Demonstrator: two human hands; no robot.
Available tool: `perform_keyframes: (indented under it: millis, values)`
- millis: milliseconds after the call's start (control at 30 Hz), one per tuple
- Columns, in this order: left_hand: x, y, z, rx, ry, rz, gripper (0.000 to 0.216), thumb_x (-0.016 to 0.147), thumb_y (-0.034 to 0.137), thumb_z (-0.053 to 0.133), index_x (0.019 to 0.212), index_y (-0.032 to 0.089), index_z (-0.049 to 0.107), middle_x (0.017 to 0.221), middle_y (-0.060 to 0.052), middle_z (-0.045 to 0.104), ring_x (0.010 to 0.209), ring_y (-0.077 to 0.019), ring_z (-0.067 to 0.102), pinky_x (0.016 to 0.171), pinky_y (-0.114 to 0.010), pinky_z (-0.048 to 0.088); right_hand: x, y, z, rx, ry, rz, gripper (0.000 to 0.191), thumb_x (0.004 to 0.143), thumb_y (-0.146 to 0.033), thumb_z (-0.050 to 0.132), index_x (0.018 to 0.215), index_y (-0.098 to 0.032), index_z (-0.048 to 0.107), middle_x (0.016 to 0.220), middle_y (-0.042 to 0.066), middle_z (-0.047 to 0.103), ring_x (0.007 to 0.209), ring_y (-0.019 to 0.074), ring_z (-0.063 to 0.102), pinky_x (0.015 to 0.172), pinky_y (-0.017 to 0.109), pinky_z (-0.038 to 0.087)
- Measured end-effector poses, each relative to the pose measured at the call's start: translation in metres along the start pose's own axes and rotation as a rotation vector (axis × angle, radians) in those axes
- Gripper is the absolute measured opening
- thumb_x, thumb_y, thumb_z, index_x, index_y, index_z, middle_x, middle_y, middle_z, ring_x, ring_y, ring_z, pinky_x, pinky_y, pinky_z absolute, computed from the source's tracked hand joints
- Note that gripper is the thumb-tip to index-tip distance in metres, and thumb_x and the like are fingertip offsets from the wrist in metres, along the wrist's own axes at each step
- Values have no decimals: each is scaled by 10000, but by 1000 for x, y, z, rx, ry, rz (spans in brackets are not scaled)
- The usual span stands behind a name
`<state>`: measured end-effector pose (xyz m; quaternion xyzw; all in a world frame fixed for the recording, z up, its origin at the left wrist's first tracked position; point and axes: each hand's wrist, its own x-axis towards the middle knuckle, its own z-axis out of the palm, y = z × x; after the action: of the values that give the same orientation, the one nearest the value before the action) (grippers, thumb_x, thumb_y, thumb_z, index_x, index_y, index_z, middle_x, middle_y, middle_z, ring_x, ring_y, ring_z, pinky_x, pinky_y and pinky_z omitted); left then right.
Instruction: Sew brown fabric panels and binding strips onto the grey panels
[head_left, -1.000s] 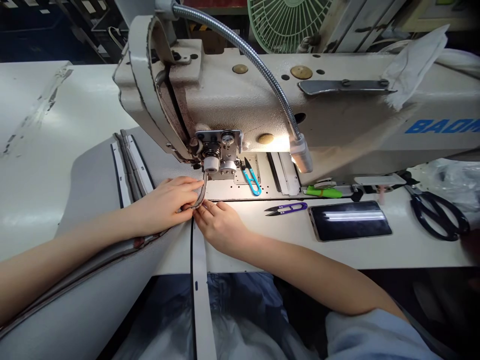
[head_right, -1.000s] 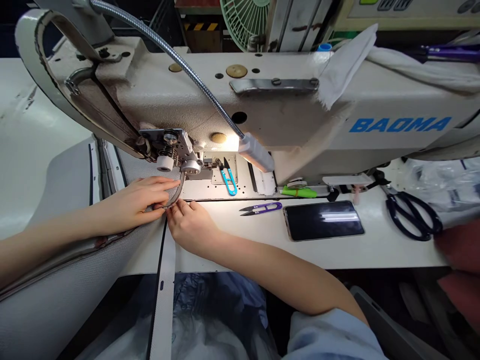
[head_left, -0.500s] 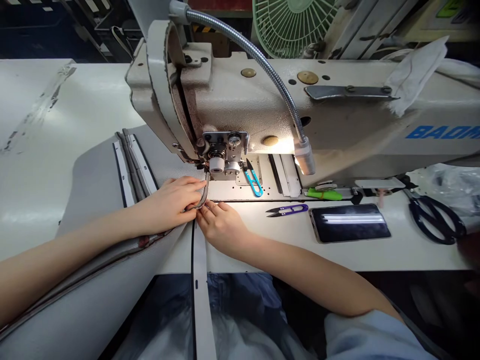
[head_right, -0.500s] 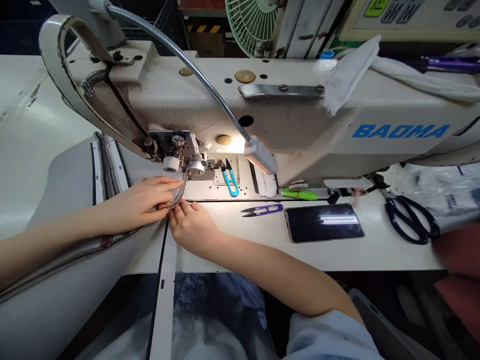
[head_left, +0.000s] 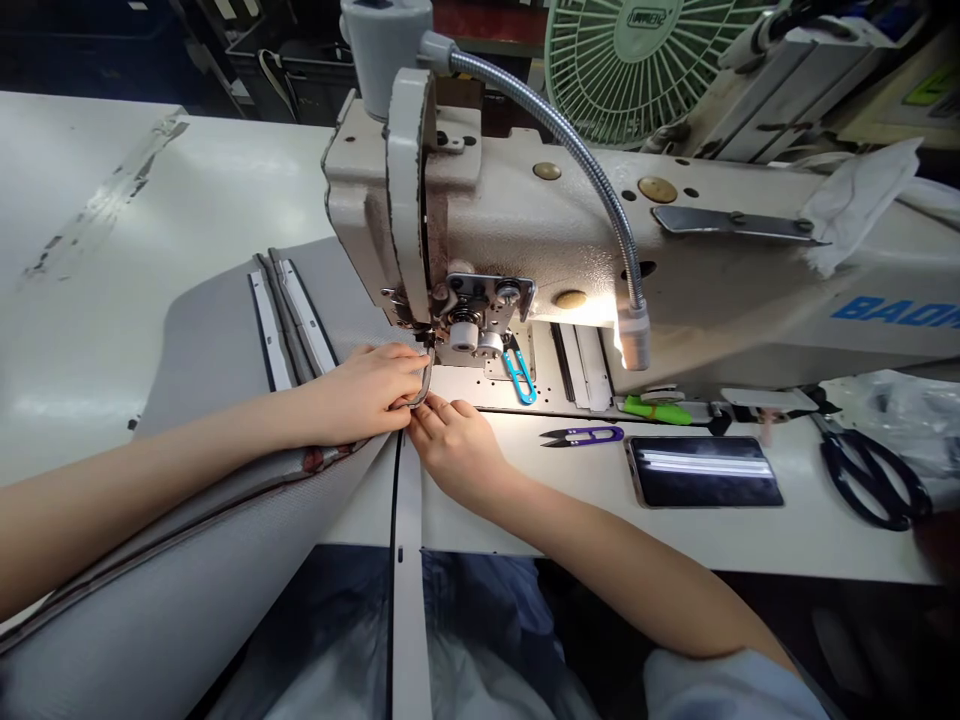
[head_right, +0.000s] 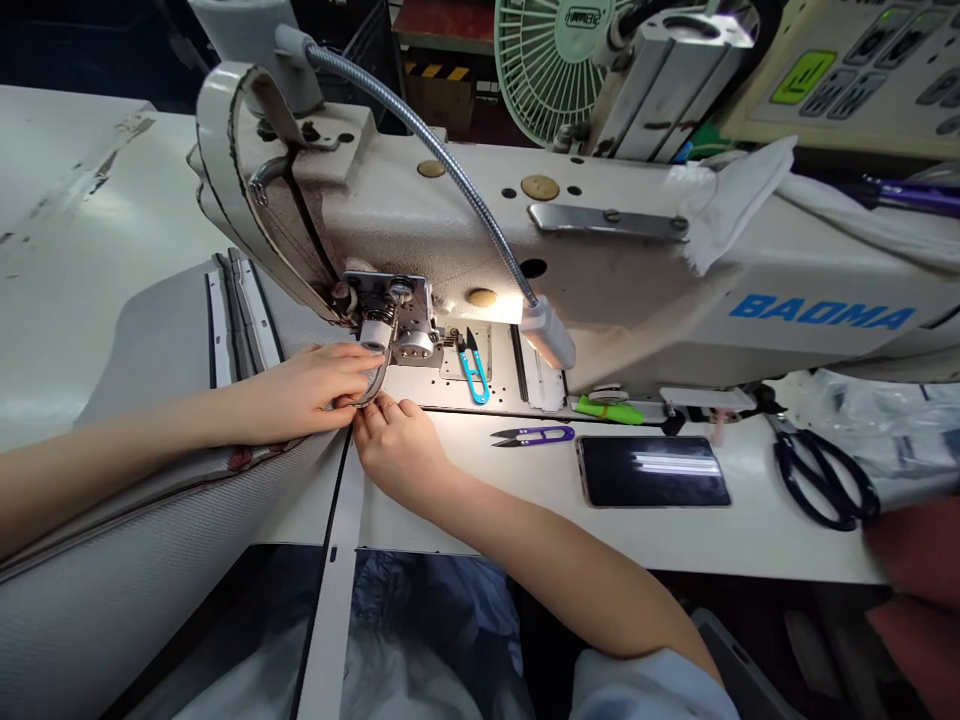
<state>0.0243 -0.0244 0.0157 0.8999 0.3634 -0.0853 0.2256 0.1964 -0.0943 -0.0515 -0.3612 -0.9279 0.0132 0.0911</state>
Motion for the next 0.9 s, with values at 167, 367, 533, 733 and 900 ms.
perform_keyframes:
  millis: [167, 367, 533, 733, 900]
  values:
    - [5, 0, -3, 49, 9, 4, 239, 846, 226, 482, 615, 174, 455, 1357, -73, 589, 1273, -311, 483, 951, -458, 441, 3, 2, 2, -31, -2, 1, 341, 1029, -102, 378, 1226, -17, 643, 1190, 193, 700, 1187, 307, 616, 753, 371, 507]
    - [4, -1, -3, 91, 20, 43, 214, 845, 196, 475, 633, 180, 499, 1257, -83, 660, 1209, -279, 561, 942, -438, 475, -4, -1, -1, -35, 39, -68, 329, 1011, -91, 418, 1237, -27, 648, 1260, 211, 670, 1194, 290, 630, 787, 376, 538]
    - [-2, -1, 1, 70, -6, 15, 209, 853, 196, 485, 652, 179, 537, 1435, -73, 572, 1393, -278, 448, 1082, -461, 431, -11, -8, -5, -17, 78, -127, 310, 996, -69, 444, 1200, 0, 667, 1242, 242, 670, 1179, 291, 648, 769, 369, 555]
    - [2, -3, 1, 91, 47, 32, 201, 852, 211, 481, 659, 184, 531, 1397, -63, 599, 1326, -276, 506, 1034, -428, 458, -7, -3, -5, 27, 48, -98, 320, 985, -50, 451, 1230, 4, 650, 1259, 256, 656, 1191, 296, 637, 808, 394, 558]
    - [14, -2, -4, 134, 91, -17, 175, 829, 214, 472, 654, 206, 461, 898, -58, 696, 839, -233, 630, 722, -372, 458, 3, 9, -6, 38, -33, -51, 341, 1008, -67, 405, 1257, -7, 631, 1299, 239, 639, 1233, 293, 607, 804, 393, 561]
